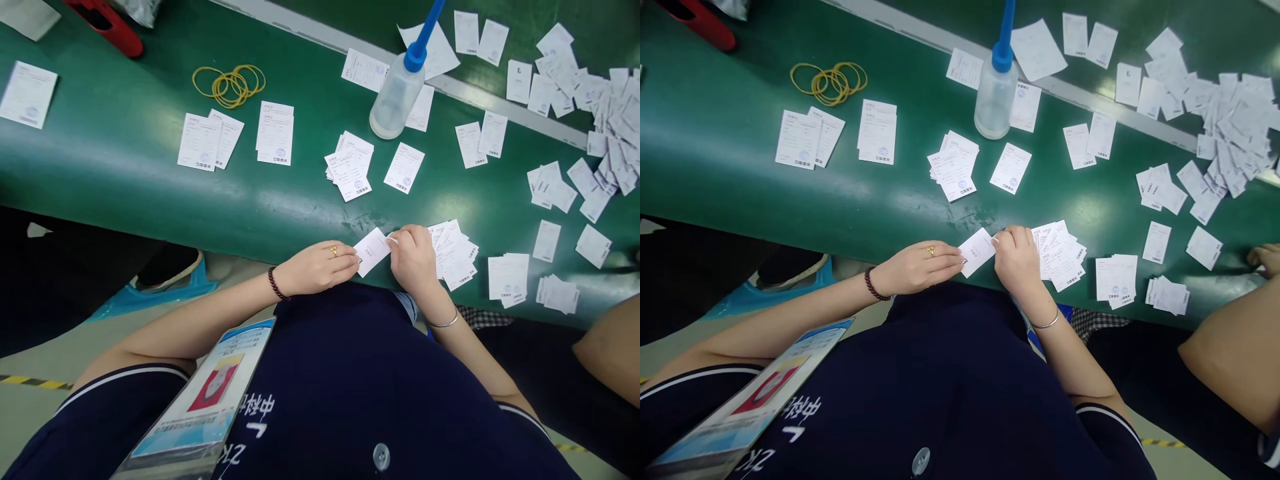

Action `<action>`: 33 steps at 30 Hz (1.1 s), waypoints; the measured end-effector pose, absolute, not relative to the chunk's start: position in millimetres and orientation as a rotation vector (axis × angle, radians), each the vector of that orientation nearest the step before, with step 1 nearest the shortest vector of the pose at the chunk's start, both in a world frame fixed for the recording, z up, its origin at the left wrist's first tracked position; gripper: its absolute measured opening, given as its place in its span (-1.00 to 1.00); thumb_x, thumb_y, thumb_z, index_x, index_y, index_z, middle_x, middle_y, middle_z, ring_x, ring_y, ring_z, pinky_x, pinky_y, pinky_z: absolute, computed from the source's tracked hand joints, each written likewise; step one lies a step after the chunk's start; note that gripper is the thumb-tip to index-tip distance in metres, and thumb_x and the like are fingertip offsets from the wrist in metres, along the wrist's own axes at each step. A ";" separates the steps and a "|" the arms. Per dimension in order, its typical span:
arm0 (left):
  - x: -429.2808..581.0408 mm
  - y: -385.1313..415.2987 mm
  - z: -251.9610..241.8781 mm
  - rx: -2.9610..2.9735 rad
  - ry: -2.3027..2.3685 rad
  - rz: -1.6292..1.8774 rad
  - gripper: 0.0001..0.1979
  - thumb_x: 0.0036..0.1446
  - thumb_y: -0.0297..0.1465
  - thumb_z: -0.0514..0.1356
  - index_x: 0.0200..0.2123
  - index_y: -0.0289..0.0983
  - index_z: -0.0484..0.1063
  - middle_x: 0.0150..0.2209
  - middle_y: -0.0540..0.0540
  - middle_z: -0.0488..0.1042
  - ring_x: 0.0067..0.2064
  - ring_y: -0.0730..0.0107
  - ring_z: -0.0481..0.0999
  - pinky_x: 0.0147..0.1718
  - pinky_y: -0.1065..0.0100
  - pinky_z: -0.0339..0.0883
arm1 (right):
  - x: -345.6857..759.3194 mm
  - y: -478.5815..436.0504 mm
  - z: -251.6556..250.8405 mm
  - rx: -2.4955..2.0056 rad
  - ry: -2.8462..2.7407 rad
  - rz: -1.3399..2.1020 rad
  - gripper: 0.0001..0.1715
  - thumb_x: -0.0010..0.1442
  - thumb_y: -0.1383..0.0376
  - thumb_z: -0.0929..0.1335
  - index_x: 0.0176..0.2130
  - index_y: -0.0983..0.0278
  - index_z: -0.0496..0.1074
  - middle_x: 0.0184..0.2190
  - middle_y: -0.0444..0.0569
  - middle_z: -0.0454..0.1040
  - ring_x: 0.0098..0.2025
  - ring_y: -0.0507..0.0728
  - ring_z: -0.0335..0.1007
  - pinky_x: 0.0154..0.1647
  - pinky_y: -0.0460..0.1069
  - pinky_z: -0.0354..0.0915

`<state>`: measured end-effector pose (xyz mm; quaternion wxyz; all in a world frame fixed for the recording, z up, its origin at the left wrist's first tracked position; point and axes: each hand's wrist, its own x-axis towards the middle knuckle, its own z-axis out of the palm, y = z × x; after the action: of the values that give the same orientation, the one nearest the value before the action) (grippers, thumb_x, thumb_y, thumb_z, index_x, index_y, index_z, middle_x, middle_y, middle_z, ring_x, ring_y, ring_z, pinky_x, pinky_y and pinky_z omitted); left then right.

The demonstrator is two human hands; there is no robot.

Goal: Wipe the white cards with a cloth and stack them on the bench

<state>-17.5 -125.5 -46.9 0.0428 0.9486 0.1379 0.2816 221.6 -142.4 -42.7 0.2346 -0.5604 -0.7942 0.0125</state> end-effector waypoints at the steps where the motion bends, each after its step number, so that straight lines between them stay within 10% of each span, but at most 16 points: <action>1: -17.2 -125.5 -46.1 2.904 0.415 0.887 -0.86 0.25 -0.53 0.11 -0.22 -0.30 0.47 -0.21 -0.12 0.62 -0.13 0.31 0.60 -0.11 0.28 0.52 | 220.8 -145.1 -40.3 -1.535 -2.152 0.078 -0.83 0.33 0.33 0.23 -0.22 0.30 0.39 -0.26 0.11 0.34 -0.20 0.21 0.26 -0.18 0.12 0.32; 6: -15.4 -125.5 -41.9 2.934 0.413 0.887 -0.85 0.26 -0.53 0.10 -0.23 -0.32 0.48 -0.20 -0.12 0.62 -0.12 0.30 0.60 -0.11 0.29 0.52 | 209.5 -169.4 -32.0 -1.352 -2.258 0.200 -0.63 0.29 0.43 0.23 0.08 0.27 0.32 -0.08 0.16 0.36 -0.04 0.24 0.28 -0.06 0.17 0.34; 24: -14.9 -125.8 -43.7 2.866 0.406 0.933 -0.87 0.24 -0.56 0.11 -0.23 -0.34 0.46 -0.26 -0.13 0.61 -0.15 0.32 0.60 -0.11 0.28 0.53 | 217.4 -172.0 -40.1 -1.303 -2.286 -0.031 -0.57 0.23 0.58 0.21 0.01 0.30 0.41 -0.23 0.11 0.44 -0.15 0.20 0.26 -0.17 0.10 0.37; 33: -19.2 -125.2 -45.3 2.724 0.415 0.900 -0.83 0.23 -0.53 0.11 -0.16 -0.25 0.45 -0.21 -0.12 0.60 -0.10 0.27 0.59 -0.11 0.22 0.51 | 230.1 -163.2 -28.0 -1.598 -1.865 0.538 -0.76 0.34 0.27 0.22 -0.13 0.20 0.46 -0.19 0.05 0.50 -0.15 0.17 0.41 -0.12 0.15 0.38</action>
<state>-19.2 -125.2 -45.3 0.1213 0.9328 0.1421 0.3083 230.1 -163.2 -28.0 0.3086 -0.6047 -0.7054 0.2035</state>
